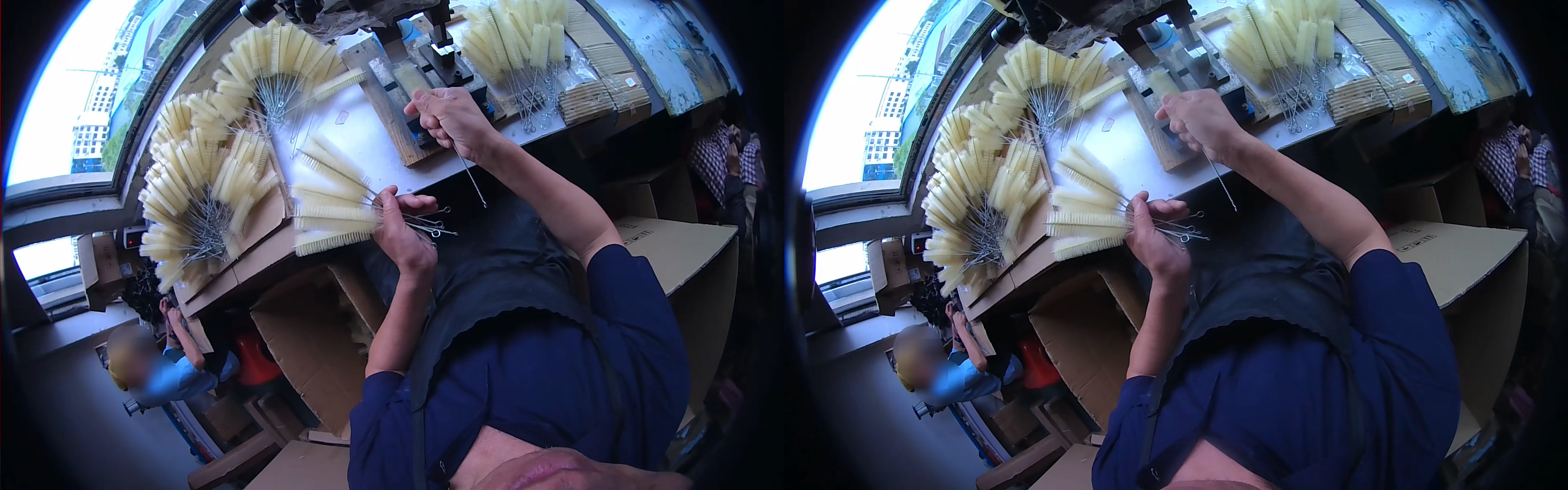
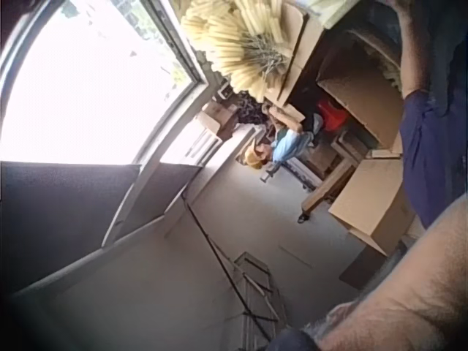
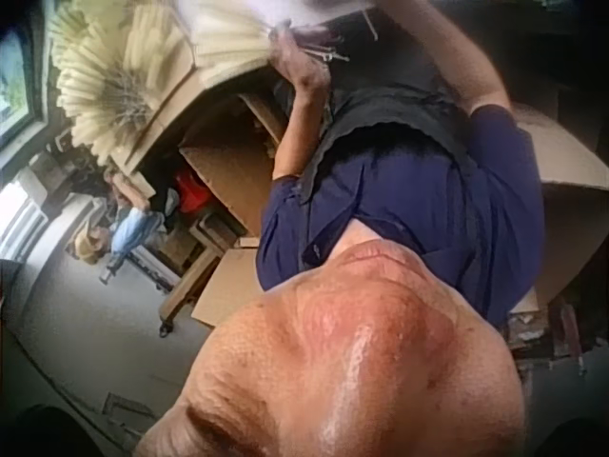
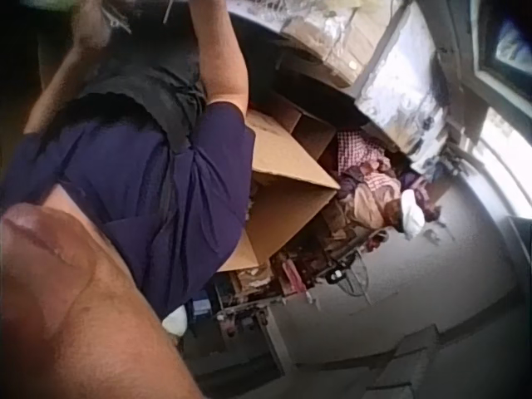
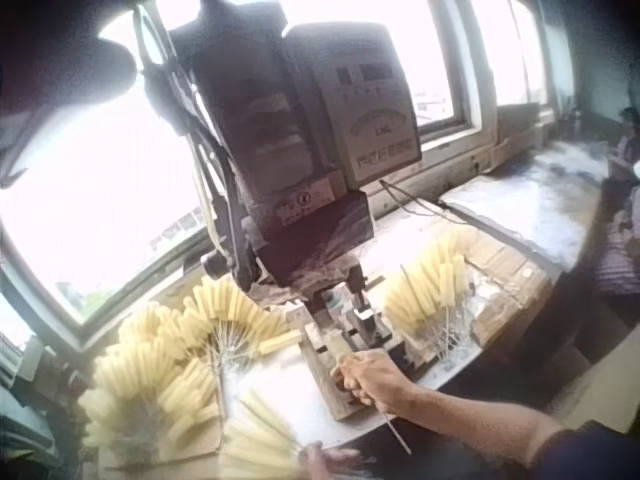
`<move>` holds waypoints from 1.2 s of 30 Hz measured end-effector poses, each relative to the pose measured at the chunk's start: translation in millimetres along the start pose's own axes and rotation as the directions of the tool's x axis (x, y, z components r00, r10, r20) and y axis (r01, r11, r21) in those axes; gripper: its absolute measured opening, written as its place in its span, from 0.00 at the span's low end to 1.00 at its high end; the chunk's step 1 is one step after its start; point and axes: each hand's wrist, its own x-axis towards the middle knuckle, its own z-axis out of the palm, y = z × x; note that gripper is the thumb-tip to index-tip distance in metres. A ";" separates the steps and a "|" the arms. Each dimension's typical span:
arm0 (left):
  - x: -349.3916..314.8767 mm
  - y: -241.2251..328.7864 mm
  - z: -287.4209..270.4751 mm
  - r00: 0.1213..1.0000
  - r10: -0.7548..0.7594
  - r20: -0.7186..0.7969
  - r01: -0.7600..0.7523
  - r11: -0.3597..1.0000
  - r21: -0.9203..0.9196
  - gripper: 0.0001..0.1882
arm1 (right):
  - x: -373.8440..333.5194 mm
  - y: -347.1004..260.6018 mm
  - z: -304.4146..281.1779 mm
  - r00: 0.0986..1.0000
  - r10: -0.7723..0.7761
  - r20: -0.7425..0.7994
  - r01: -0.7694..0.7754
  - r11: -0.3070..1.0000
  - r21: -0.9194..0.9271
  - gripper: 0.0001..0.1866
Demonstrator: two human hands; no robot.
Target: Assembling and crimping wire brushes using a specialized machine.
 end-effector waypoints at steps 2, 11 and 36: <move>7.8 0.1 -4.6 0.999 -0.028 -0.021 0.027 1.000 -0.009 0.15 | 3.5 -4.0 -3.2 1.000 0.014 0.014 -0.014 1.000 0.007 0.17; 27.2 -9.1 -16.3 1.000 -0.002 -0.027 0.003 1.000 0.029 0.14 | 13.5 -26.8 -9.7 0.991 0.124 0.054 -0.131 0.981 0.143 0.34; 55.4 -20.2 -24.2 0.998 0.002 -0.069 0.007 0.993 0.121 0.13 | -13.1 -23.5 -49.6 0.996 0.003 -0.093 0.005 0.996 0.084 0.20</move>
